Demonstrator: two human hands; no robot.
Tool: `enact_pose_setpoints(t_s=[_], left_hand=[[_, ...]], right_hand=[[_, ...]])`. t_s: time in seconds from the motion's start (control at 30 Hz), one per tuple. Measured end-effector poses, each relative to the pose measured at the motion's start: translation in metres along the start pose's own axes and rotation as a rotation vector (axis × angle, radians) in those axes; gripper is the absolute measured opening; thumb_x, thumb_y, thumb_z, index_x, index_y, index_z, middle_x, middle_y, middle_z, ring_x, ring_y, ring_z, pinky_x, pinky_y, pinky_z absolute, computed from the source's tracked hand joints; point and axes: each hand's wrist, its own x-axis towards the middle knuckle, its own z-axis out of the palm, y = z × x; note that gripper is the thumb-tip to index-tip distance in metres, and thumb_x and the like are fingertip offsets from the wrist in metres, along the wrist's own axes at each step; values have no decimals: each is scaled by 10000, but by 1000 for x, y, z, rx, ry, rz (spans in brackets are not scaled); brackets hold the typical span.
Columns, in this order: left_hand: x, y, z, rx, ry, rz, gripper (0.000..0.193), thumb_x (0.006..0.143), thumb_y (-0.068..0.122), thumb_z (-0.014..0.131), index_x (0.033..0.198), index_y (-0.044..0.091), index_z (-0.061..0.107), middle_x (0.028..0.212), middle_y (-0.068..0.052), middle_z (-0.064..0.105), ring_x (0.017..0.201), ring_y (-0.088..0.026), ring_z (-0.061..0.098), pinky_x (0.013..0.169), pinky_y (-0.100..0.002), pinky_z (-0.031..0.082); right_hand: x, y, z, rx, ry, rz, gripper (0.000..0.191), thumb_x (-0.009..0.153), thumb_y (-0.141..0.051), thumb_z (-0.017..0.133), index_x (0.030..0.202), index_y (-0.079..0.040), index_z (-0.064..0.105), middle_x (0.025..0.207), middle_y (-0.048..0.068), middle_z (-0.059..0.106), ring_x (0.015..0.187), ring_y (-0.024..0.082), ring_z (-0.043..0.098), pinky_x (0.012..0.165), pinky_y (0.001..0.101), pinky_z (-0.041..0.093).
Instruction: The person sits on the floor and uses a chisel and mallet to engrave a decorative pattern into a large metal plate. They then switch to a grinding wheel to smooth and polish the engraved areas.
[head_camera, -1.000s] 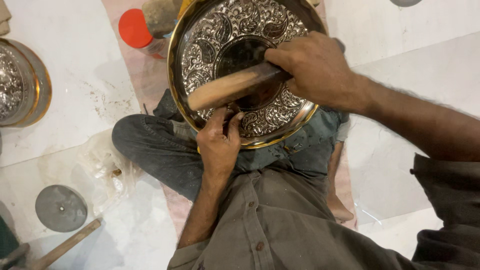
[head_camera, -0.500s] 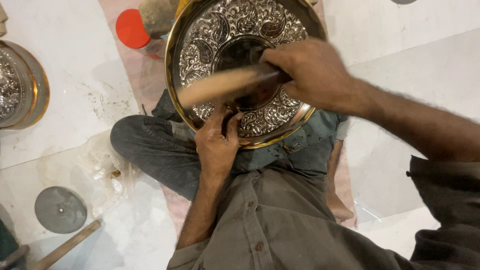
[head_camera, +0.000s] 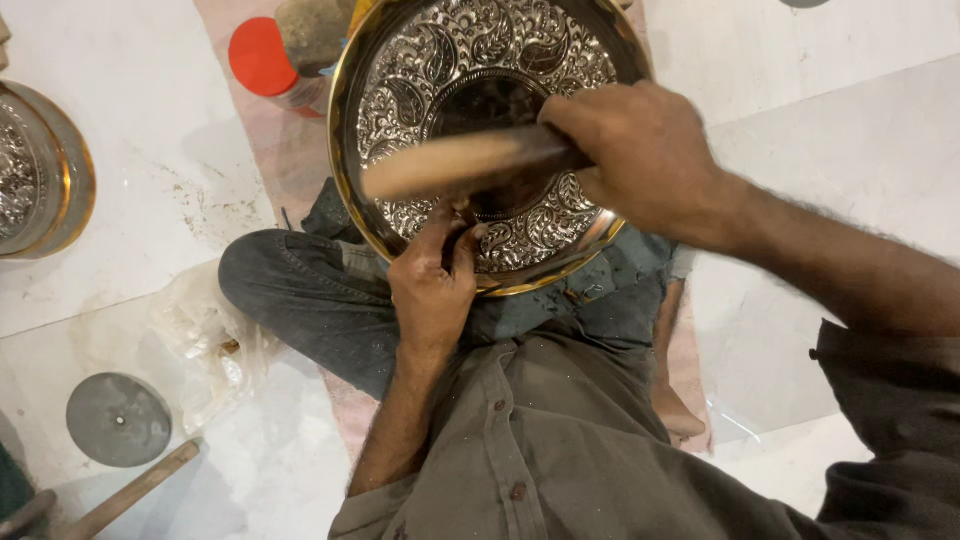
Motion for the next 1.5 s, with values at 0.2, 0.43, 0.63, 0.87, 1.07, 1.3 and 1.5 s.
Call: enact_pose_setpoints(t_s=[0.2, 0.43, 0.63, 0.87, 1.07, 1.3, 1.5], left_hand=[[-1, 0, -2, 166, 0, -19, 373, 958, -49, 718, 1306, 62, 646, 1153, -100, 768, 1058, -192, 797, 869, -323, 637], [-2, -4, 0, 37, -8, 32, 437, 954, -98, 652, 1367, 39, 605, 1279, -141, 737, 1070, -199, 779, 880, -321, 644], [-2, -4, -2, -44, -36, -27, 443, 951, -105, 620, 1368, 44, 624, 1256, -154, 744, 1068, -210, 780, 876, -314, 656], [-2, -1, -3, 79, 42, 89, 397, 981, -41, 717, 1360, 51, 641, 1158, -115, 771, 1021, -164, 766, 862, -300, 626], [4, 2, -6, -86, 84, -32, 413, 1020, 23, 708, 1417, 24, 595, 1024, -79, 760, 940, -97, 732, 818, -249, 599], [8, -3, 12, 9, 128, 92, 406, 997, -24, 729, 1382, -22, 602, 1072, -102, 757, 991, -150, 751, 867, -278, 611], [0, -5, 14, 36, 170, 104, 394, 984, -56, 731, 1355, -47, 599, 1085, -131, 750, 1017, -175, 760, 881, -283, 630]], right_hand=[[-5, 4, 0, -195, -59, -41, 209, 922, -22, 742, 1125, -59, 709, 843, 90, 714, 726, 205, 680, 680, 421, 544], [-10, 5, 0, 348, -20, 162, 259, 941, -93, 730, 1188, -50, 664, 908, 68, 717, 784, 190, 714, 718, 408, 594], [-18, 1, -3, 206, 40, 113, 270, 859, -17, 730, 1119, -57, 671, 939, 114, 724, 833, 265, 707, 746, 425, 568], [-52, 4, -5, -21, 167, 220, 315, 872, -43, 801, 1165, -46, 685, 948, 131, 728, 833, 291, 713, 739, 434, 566], [-125, 78, 66, 338, 634, 813, 334, 1140, -157, 836, 1175, 45, 573, 873, 104, 637, 800, 178, 583, 717, 360, 515], [-151, 194, 117, 414, 500, 1022, 614, 918, -100, 773, 1393, 77, 426, 1159, 240, 647, 978, 318, 646, 815, 428, 542], [-69, 261, 58, 286, 272, 1253, 411, 921, -206, 718, 1231, 39, 606, 1105, 228, 693, 969, 373, 739, 836, 477, 603]])
